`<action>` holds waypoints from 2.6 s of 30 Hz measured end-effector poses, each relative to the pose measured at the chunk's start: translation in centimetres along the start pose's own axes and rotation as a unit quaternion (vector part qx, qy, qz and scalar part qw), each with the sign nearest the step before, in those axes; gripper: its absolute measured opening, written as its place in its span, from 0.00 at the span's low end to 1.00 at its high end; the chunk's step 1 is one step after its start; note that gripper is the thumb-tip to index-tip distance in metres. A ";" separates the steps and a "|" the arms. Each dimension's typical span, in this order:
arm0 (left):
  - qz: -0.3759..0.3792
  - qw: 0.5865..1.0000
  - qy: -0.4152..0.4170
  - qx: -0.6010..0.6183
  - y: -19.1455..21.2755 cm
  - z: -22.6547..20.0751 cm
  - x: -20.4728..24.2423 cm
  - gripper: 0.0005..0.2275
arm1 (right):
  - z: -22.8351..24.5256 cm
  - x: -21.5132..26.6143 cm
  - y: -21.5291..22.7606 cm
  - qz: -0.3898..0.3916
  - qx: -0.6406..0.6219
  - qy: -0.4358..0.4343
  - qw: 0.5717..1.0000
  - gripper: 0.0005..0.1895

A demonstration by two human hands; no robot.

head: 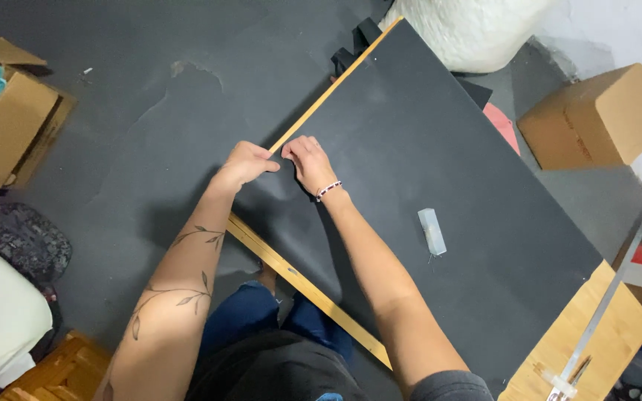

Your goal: The person cuts a large piece of black fabric using shears on a wooden workbench. They then fold the fabric, smooth it out, and secure it with pins and a small block of chalk.

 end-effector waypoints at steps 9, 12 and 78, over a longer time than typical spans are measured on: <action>0.017 1.000 0.017 0.004 1.5 -3.5 3.9 0.20 | -1.0 -0.5 1.6 0.043 -0.203 -0.188 0.960 0.20; 0.010 1.000 0.007 0.006 1.1 -2.3 2.5 0.19 | -1.0 -0.9 2.0 0.074 -0.233 -0.191 0.951 0.22; 0.044 0.776 -0.429 -0.460 -38.9 -13.7 17.5 0.16 | -10.1 38.1 19.7 -0.082 0.096 -0.446 0.886 0.06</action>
Point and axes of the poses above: each hand's wrist, its own x-axis away from the middle knuckle, its own y-axis out of the back of the hand, z = x × y, the point moved 6 cm from there along -x, towards the middle knuckle, and after that the axes turned 5 degrees about x, right-handed, at the moved point
